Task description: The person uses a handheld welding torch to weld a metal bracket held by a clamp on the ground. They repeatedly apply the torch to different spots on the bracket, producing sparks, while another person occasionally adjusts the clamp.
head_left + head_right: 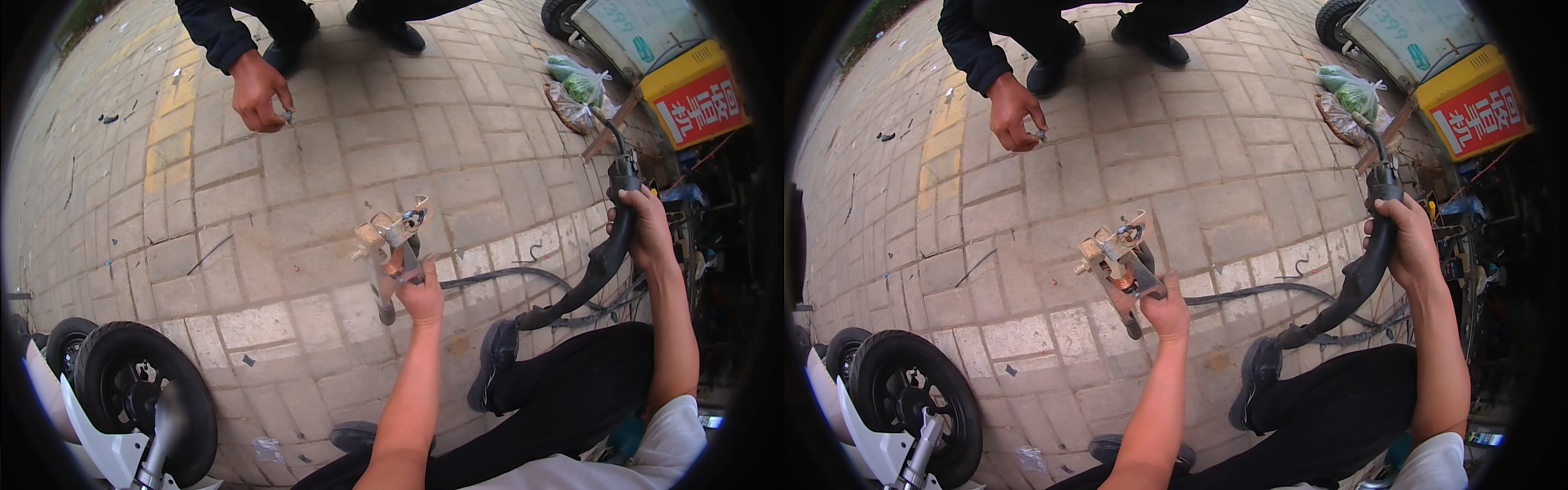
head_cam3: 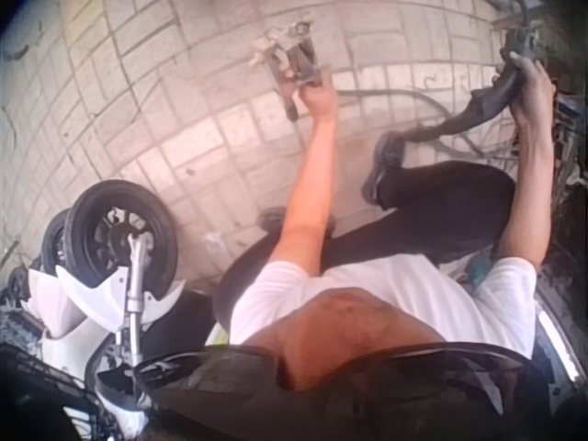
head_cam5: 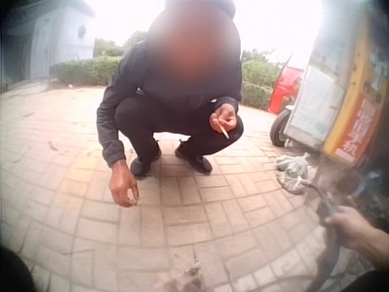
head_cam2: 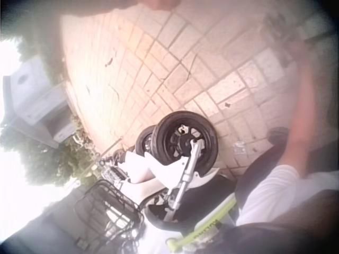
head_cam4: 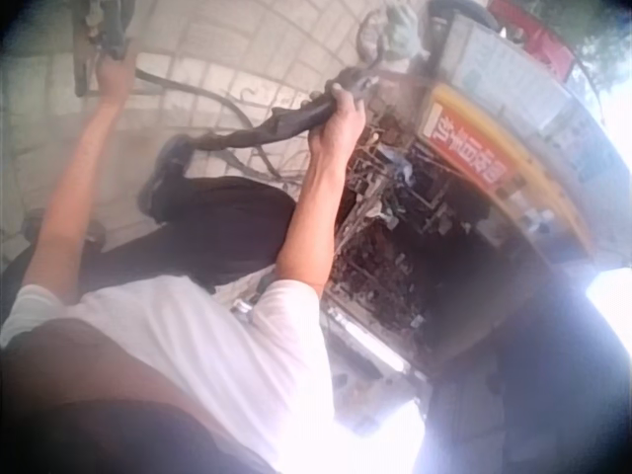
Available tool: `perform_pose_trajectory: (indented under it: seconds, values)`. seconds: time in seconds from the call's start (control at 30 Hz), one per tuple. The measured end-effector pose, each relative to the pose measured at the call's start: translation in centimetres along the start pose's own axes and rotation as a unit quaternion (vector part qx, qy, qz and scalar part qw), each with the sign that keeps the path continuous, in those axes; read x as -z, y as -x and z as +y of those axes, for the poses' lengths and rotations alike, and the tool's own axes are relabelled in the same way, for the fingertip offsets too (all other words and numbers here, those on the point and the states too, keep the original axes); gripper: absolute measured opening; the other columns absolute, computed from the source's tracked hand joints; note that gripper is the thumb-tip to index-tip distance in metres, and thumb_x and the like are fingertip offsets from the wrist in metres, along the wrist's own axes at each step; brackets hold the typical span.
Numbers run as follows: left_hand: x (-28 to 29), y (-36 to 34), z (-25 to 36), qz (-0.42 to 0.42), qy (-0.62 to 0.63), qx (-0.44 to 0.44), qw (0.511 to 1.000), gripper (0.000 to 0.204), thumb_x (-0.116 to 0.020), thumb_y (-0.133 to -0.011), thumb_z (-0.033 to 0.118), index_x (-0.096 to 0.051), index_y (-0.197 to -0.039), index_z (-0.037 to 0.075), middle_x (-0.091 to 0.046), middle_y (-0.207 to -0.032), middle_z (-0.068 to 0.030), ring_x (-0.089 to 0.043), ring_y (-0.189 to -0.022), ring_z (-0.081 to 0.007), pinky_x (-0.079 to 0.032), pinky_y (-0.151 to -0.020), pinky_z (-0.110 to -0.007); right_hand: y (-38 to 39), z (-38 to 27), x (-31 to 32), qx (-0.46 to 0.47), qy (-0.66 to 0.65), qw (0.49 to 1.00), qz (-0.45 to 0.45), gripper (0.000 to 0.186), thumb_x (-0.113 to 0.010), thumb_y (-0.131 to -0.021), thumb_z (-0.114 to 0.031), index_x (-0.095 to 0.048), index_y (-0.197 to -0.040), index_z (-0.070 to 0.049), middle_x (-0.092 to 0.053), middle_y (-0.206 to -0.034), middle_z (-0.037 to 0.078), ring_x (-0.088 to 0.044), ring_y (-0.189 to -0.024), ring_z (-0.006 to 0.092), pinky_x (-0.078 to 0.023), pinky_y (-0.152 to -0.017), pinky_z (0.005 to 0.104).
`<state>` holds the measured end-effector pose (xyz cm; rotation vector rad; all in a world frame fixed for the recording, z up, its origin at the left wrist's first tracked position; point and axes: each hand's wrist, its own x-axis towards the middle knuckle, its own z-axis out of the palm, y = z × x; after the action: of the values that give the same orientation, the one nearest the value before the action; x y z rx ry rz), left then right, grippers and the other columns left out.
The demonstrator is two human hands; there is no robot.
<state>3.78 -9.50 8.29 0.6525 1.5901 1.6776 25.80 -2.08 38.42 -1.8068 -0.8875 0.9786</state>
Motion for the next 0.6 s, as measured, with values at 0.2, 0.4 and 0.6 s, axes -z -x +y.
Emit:
perform_pose_trajectory:
  seconds: [0.2, 0.4, 0.6]
  values:
    - [0.5, 0.3, -0.1, 0.013, -0.004, 0.035, 0.999, 0.027, -0.076, -0.09, 0.018, -0.056, -0.084, 0.001, -0.046, -0.072, 0.0026, -0.042, -0.069, -0.0121, -0.04, -0.065, -0.029, 0.9, -0.2, 0.0, 0.005, 0.005, 1.0, -0.002, 0.025, -0.062, -0.088, -0.01, -0.053, -0.11, 0.0, -0.061, -0.097, 0.009, -0.062, -0.065, 0.0169, -0.055, -0.054, 0.0342]
    - [0.7, 0.4, 0.4, 0.057, 0.027, 0.046, 0.997, 0.027, -0.075, -0.092, 0.019, -0.056, -0.089, 0.0, -0.046, -0.074, 0.0017, -0.043, -0.069, -0.0127, -0.041, -0.066, -0.029, 1.3, -0.3, -0.4, 0.014, 0.007, 1.0, -0.024, 0.026, -0.062, -0.088, -0.01, -0.053, -0.11, 0.0, -0.06, -0.096, 0.009, -0.061, -0.065, 0.0173, -0.055, -0.055, 0.034]
    - [0.8, 0.3, 0.5, 0.075, 0.021, 0.079, 0.994, 0.028, -0.071, -0.094, 0.018, -0.056, -0.103, -0.003, -0.057, -0.084, -0.0028, -0.052, -0.077, -0.0153, -0.046, -0.075, -0.031, 1.9, -0.4, 0.1, 0.021, 0.01, 0.999, -0.031, 0.025, -0.063, -0.088, -0.011, -0.053, -0.108, -0.001, -0.059, -0.094, 0.007, -0.061, -0.066, 0.0166, -0.055, -0.056, 0.0332]
